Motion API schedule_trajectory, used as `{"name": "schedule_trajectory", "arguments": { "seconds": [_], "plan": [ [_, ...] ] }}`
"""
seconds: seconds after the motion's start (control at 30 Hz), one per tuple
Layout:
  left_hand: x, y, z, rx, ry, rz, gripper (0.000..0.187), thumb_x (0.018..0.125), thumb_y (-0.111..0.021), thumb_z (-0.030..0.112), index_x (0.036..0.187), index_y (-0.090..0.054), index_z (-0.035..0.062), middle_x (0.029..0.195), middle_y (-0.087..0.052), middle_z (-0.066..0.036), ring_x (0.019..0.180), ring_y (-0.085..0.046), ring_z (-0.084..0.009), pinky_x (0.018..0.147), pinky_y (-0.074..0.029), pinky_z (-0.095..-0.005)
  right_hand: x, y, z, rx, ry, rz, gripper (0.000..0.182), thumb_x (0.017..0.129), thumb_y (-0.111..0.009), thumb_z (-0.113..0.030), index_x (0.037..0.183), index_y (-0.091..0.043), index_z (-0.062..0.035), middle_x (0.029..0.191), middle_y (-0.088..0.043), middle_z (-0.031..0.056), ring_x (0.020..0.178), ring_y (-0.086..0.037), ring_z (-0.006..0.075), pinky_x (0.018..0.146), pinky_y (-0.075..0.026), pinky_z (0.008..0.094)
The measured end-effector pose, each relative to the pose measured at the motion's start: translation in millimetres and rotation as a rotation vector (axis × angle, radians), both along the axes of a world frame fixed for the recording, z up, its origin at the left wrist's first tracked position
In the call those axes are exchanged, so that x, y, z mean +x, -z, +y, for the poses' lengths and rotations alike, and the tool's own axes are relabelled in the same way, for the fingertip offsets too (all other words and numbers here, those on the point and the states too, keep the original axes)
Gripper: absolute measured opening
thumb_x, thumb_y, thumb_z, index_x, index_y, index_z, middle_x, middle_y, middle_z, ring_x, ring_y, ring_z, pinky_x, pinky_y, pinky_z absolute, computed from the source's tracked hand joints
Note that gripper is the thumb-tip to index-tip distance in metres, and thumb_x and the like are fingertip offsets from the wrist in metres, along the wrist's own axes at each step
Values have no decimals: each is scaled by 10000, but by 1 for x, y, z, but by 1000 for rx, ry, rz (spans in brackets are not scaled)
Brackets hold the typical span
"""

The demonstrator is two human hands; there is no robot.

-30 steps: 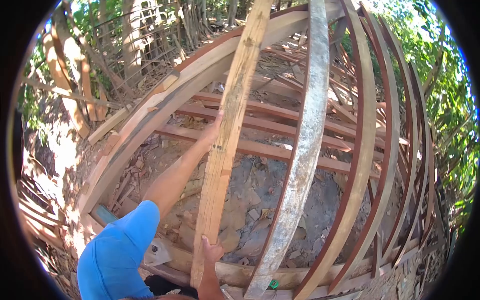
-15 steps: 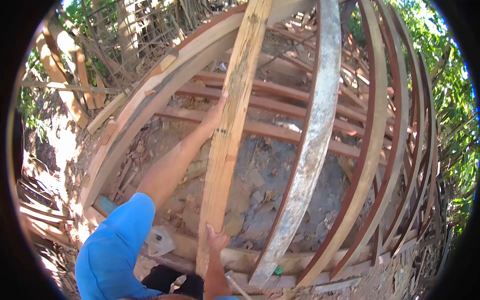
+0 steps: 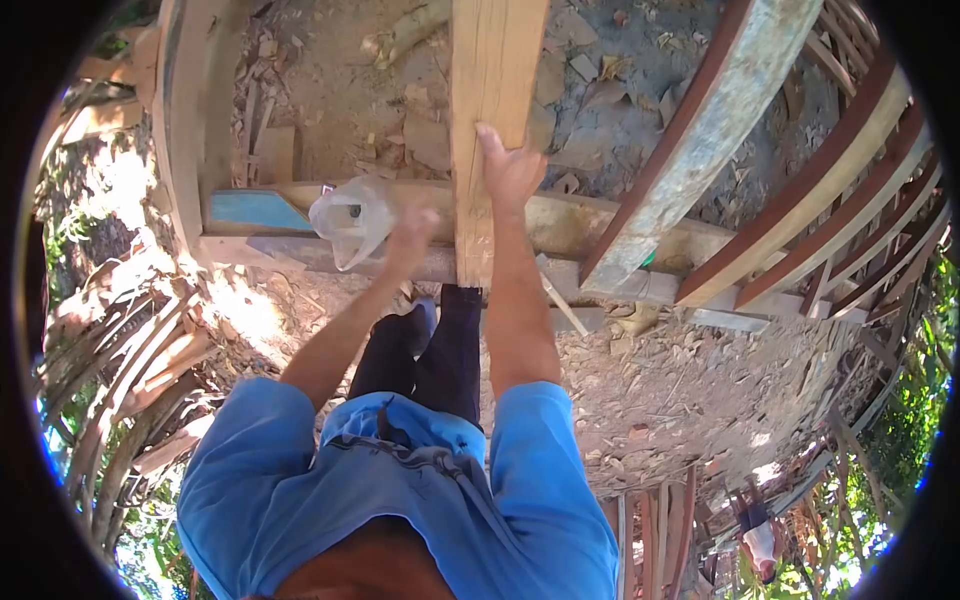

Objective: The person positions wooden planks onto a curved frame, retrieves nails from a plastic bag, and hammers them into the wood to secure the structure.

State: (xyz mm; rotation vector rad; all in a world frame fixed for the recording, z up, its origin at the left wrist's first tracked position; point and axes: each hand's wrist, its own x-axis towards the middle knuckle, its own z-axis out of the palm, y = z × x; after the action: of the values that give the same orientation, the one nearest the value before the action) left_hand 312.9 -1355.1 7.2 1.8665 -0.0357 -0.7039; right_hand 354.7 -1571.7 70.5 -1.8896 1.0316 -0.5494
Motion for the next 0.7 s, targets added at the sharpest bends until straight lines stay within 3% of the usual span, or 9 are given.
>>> {"name": "schedule_trajectory", "arguments": {
  "seconds": [0.03, 0.13, 0.2, 0.3, 0.4, 0.5, 0.6, 0.67, 0.7],
  "plan": [
    [-35, 6, -1, -29, -24, 153, 728, 865, -710, 385, 1416, -429, 1, 1277, -596, -231, 1234, -553, -343, 1005, -452, -431, -2, -1, 1, 22, 2, -5, 606, 735, -803, -465, 1046, -694, 43, 917, -705, 272, 915, -679, 441, 816, -516, 483],
    [-63, 37, -10, 21, 187, -29, 860, 767, -797, 437, 1409, -417, 11, 1269, -595, -238, 1223, -567, -359, 991, -459, -437, -3, 10, -1, 35, -2, -7, 616, 748, -790, -484, 1047, -696, 47, 942, -704, 281, 915, -683, 439, 811, -514, 484],
    [-72, 57, -20, 31, 144, 9, 838, 748, -815, 441, 1363, -445, 10, 1233, -620, -229, 1176, -603, -350, 966, -476, -435, 1, 13, -2, -26, -4, -19, 625, 752, -786, -501, 1033, -697, 50, 930, -705, 283, 905, -684, 446, 800, -515, 483],
    [-78, 77, -25, -4, 82, 30, 801, 712, -845, 448, 1283, -486, 15, 1143, -667, -204, 1086, -657, -342, 911, -506, -431, -1, 4, 5, -141, 5, 2, 601, 878, -678, -505, 972, -719, 87, 894, -704, 296, 874, -688, 426, 791, -510, 454],
    [-81, 104, -28, -81, 60, -23, 778, 683, -868, 459, 1223, -515, 23, 1046, -702, -177, 1010, -689, -339, 861, -526, -426, -3, 7, 2, -153, -49, 68, 629, 879, -677, -522, 1066, -694, 79, 956, -716, 268, 872, -699, 354, 780, -520, 422],
    [-84, 107, -24, -93, 77, -63, 777, 669, -880, 473, 1196, -532, 21, 1013, -715, -164, 979, -701, -330, 837, -536, -414, -7, -3, 7, -68, -121, -183, 684, 890, -662, -552, 1017, -696, 119, 956, -701, 308, 955, -692, 393, 839, -497, 440],
    [-81, 104, -26, -108, 80, -87, 784, 668, -883, 480, 1193, -535, 13, 1025, -717, -164, 972, -705, -313, 834, -538, -399, -29, 5, 1, -132, -118, -91, 605, 890, -691, -481, 1189, -615, 39, 1093, -680, 277, 1077, -652, 397, 909, -490, 426],
    [-85, 111, -27, -161, 63, -93, 789, 676, -879, 482, 1204, -532, 10, 1032, -719, -164, 970, -707, -300, 835, -538, -391, -71, 32, -6, -306, -182, -148, 611, 894, -691, -478, 1177, -645, 62, 1015, -711, 213, 878, -684, 263, 791, -525, 373],
    [-85, 115, -28, -207, 54, -112, 792, 682, -876, 483, 1214, -528, 10, 1033, -720, -164, 969, -707, -294, 834, -538, -387, -99, 47, -8, -301, -188, -168, 584, 871, -717, -459, 1147, -653, 52, 1010, -702, 210, 897, -676, 301, 808, -518, 389]
  ]
}}
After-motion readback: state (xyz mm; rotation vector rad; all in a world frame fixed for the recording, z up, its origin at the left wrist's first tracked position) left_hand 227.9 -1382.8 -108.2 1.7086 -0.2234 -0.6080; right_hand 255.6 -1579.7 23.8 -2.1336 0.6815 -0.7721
